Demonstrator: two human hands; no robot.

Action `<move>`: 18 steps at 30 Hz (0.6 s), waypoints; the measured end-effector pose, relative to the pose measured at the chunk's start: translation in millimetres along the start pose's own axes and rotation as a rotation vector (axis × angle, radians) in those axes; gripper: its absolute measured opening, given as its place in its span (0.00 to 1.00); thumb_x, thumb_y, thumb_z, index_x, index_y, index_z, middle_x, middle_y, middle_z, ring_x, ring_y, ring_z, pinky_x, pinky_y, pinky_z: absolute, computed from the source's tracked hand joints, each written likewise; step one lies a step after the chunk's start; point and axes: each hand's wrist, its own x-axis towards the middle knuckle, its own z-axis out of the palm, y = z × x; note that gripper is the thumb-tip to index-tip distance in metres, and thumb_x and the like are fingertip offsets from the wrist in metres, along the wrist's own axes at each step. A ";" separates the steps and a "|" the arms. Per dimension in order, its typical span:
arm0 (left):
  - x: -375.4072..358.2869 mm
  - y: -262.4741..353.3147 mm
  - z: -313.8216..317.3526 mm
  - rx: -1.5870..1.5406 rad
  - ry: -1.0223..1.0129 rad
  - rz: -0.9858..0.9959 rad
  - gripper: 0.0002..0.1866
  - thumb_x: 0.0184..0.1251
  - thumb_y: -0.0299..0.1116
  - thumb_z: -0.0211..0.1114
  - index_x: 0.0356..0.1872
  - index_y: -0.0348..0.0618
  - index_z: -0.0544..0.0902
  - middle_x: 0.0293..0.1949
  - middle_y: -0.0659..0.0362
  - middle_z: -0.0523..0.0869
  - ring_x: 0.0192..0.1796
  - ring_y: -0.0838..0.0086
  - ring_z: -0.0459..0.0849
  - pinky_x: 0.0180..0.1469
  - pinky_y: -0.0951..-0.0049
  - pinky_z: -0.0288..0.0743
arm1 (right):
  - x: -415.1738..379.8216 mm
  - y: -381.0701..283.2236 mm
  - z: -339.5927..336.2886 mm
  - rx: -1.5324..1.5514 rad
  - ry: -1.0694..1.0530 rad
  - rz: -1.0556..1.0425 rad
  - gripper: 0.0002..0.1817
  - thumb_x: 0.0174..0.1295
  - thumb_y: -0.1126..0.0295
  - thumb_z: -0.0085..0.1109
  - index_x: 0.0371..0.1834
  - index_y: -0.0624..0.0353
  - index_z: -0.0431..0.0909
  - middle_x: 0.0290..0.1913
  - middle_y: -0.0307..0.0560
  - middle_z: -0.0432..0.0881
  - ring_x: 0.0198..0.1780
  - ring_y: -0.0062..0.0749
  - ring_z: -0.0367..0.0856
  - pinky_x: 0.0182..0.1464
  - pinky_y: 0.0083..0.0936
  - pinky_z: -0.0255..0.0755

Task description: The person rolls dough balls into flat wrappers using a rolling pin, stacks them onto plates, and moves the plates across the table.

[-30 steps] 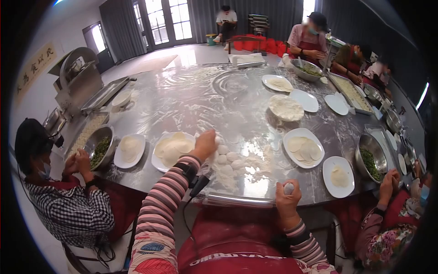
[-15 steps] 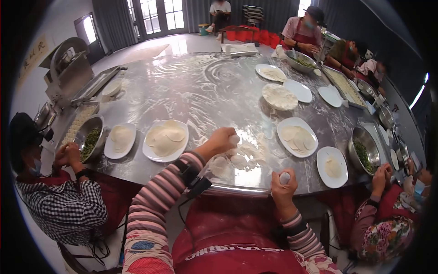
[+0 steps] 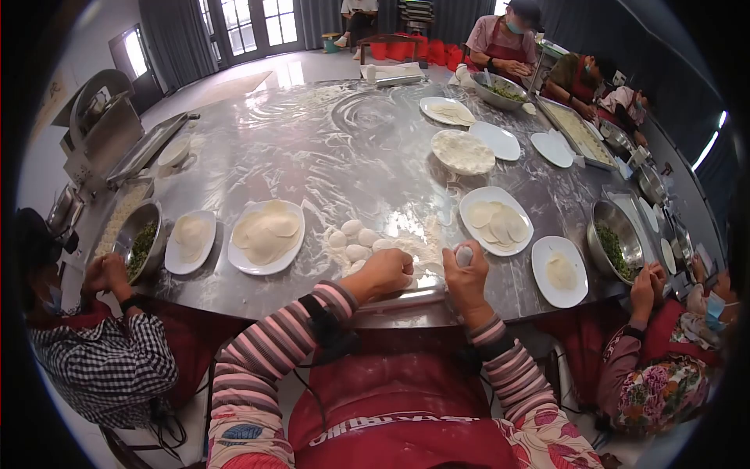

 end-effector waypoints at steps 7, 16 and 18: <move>-15.0 8.5 -1.6 0.086 0.007 -0.109 0.07 0.50 0.31 0.61 0.26 0.39 0.84 0.27 0.47 0.84 0.34 0.53 0.83 0.40 0.58 0.75 | -10.0 3.4 -1.7 -0.050 -0.006 0.095 0.12 0.51 0.74 0.65 0.34 0.61 0.71 0.19 0.55 0.74 0.19 0.48 0.76 0.23 0.36 0.68; -7.5 -11.7 -9.7 0.023 -0.059 0.008 0.06 0.49 0.29 0.62 0.27 0.39 0.82 0.27 0.50 0.84 0.33 0.60 0.84 0.37 0.64 0.75 | -21.7 3.3 -16.8 -0.208 -0.074 -0.122 0.09 0.53 0.75 0.63 0.33 0.60 0.71 0.20 0.55 0.75 0.21 0.48 0.76 0.22 0.36 0.68; -14.3 -9.1 -4.8 -0.052 -0.106 -0.037 0.06 0.49 0.30 0.62 0.28 0.39 0.82 0.27 0.51 0.84 0.33 0.60 0.84 0.37 0.63 0.75 | -30.8 1.1 -17.5 -0.169 -0.004 -0.081 0.09 0.53 0.75 0.63 0.33 0.60 0.71 0.20 0.54 0.75 0.20 0.46 0.76 0.21 0.35 0.68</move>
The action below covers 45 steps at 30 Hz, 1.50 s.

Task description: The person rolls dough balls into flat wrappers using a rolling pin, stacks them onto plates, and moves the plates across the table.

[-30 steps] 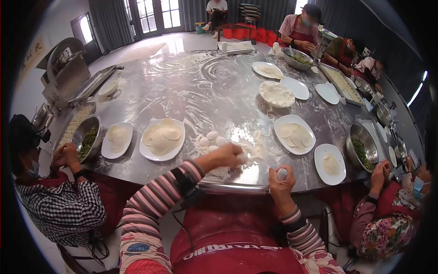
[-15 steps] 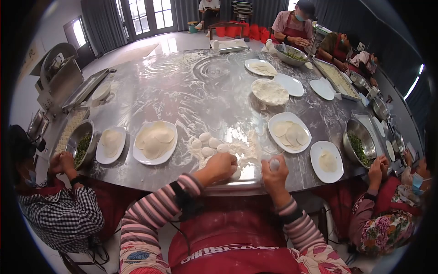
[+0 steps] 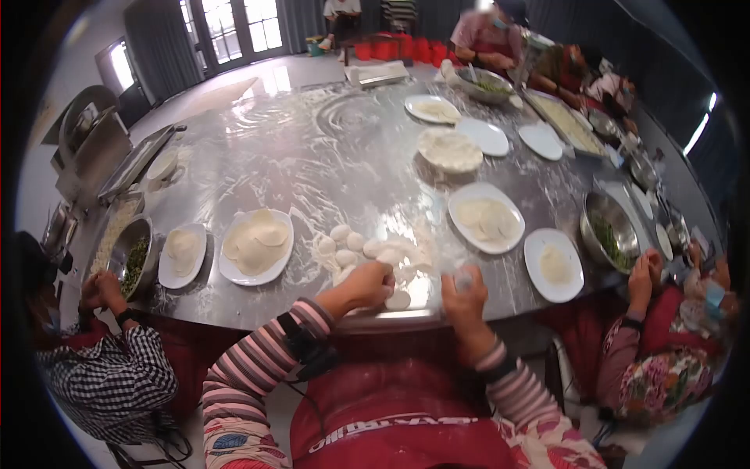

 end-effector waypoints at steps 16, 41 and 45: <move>14.5 5.8 -0.9 0.084 0.038 0.054 0.08 0.53 0.31 0.62 0.31 0.38 0.79 0.29 0.49 0.83 0.35 0.58 0.82 0.39 0.63 0.74 | 42.4 10.4 41.2 0.161 -0.033 0.190 0.10 0.53 0.75 0.63 0.31 0.61 0.69 0.21 0.55 0.74 0.21 0.52 0.75 0.24 0.39 0.68; -0.9 19.7 1.3 0.060 0.022 0.008 0.10 0.58 0.33 0.58 0.35 0.36 0.80 0.32 0.44 0.83 0.39 0.52 0.82 0.41 0.59 0.74 | 30.4 -4.8 21.1 0.083 0.030 0.142 0.11 0.53 0.75 0.64 0.33 0.61 0.69 0.20 0.56 0.74 0.22 0.52 0.77 0.24 0.36 0.68; 20.8 8.5 6.7 0.074 0.113 0.035 0.12 0.60 0.37 0.60 0.30 0.36 0.80 0.33 0.42 0.83 0.40 0.49 0.82 0.42 0.56 0.73 | 46.8 4.8 42.0 0.134 -0.026 0.177 0.11 0.53 0.75 0.63 0.33 0.62 0.69 0.20 0.57 0.75 0.22 0.53 0.77 0.24 0.37 0.68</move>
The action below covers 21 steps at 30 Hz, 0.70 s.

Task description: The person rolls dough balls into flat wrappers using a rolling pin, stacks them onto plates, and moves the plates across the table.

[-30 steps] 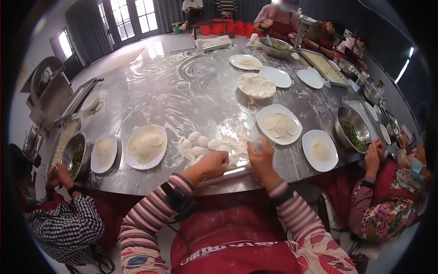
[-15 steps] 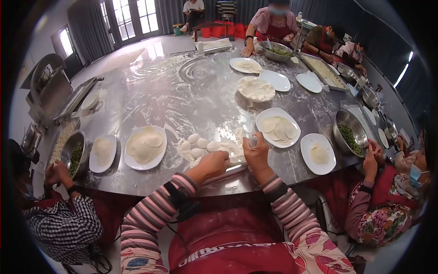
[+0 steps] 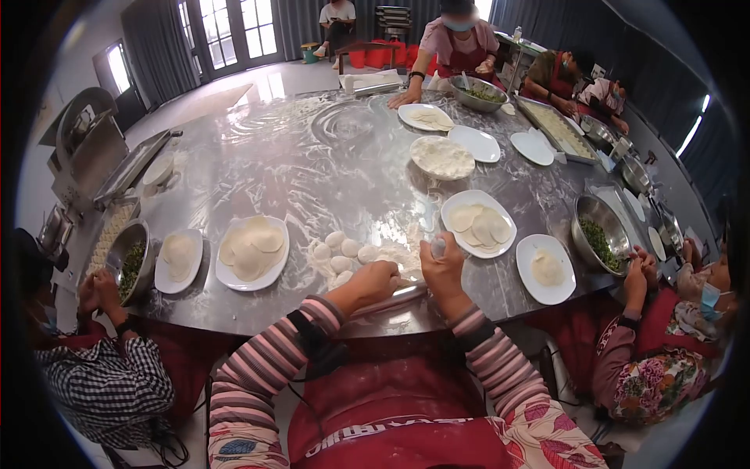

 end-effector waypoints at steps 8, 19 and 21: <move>-17.0 -5.2 -6.1 -0.106 -0.117 -0.028 0.08 0.54 0.30 0.59 0.32 0.35 0.79 0.31 0.44 0.83 0.36 0.56 0.82 0.40 0.62 0.73 | -42.9 -17.9 -39.3 -0.029 0.022 0.044 0.11 0.50 0.77 0.64 0.32 0.61 0.69 0.20 0.54 0.75 0.20 0.47 0.78 0.23 0.35 0.69; -2.0 -1.1 1.3 0.032 -0.037 0.061 0.09 0.55 0.30 0.58 0.33 0.36 0.80 0.32 0.44 0.83 0.38 0.52 0.82 0.42 0.60 0.74 | -44.7 -11.3 -38.9 -0.045 0.043 -0.029 0.11 0.52 0.76 0.64 0.30 0.60 0.68 0.19 0.54 0.73 0.21 0.50 0.77 0.23 0.36 0.68; -9.4 -5.6 -4.6 -0.030 -0.079 0.028 0.09 0.56 0.30 0.58 0.33 0.36 0.80 0.32 0.44 0.83 0.38 0.52 0.82 0.42 0.60 0.74 | -61.7 -12.5 -49.4 0.085 -0.010 0.145 0.12 0.52 0.76 0.64 0.31 0.60 0.68 0.19 0.53 0.73 0.20 0.48 0.77 0.22 0.37 0.68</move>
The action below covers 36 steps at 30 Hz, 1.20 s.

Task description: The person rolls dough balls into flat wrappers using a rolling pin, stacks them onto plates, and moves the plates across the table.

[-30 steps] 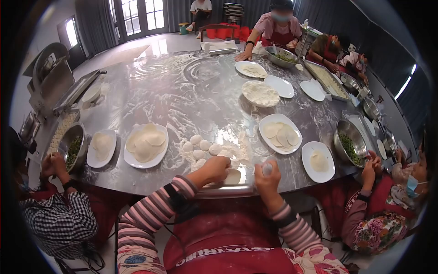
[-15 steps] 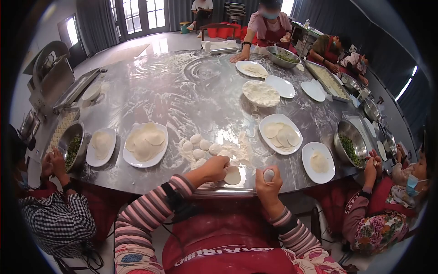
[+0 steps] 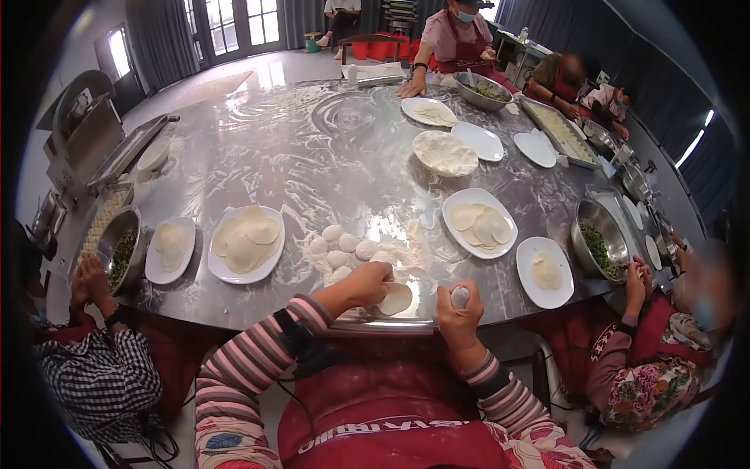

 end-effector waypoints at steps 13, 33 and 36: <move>2.4 -6.2 0.0 0.043 0.021 -0.026 0.07 0.56 0.28 0.59 0.34 0.37 0.79 0.32 0.47 0.83 0.38 0.56 0.82 0.40 0.63 0.74 | 16.0 1.6 6.8 -0.191 0.032 -0.248 0.12 0.50 0.76 0.65 0.31 0.60 0.69 0.19 0.53 0.73 0.19 0.45 0.76 0.22 0.35 0.67; 80.9 26.5 6.1 -0.220 0.052 0.082 0.06 0.60 0.31 0.61 0.32 0.38 0.78 0.25 0.62 0.79 0.30 0.79 0.75 0.32 0.75 0.70 | 6.5 -3.6 -1.6 0.068 0.000 -0.061 0.12 0.51 0.74 0.67 0.30 0.59 0.70 0.18 0.52 0.74 0.19 0.44 0.78 0.22 0.32 0.70; 125.7 61.8 -17.9 -0.699 0.058 0.019 0.10 0.66 0.33 0.60 0.40 0.35 0.75 0.34 0.61 0.79 0.36 0.80 0.75 0.39 0.77 0.72 | 10.6 -2.3 0.6 0.059 -0.003 -0.090 0.11 0.51 0.75 0.67 0.31 0.59 0.71 0.18 0.52 0.74 0.19 0.45 0.78 0.22 0.32 0.70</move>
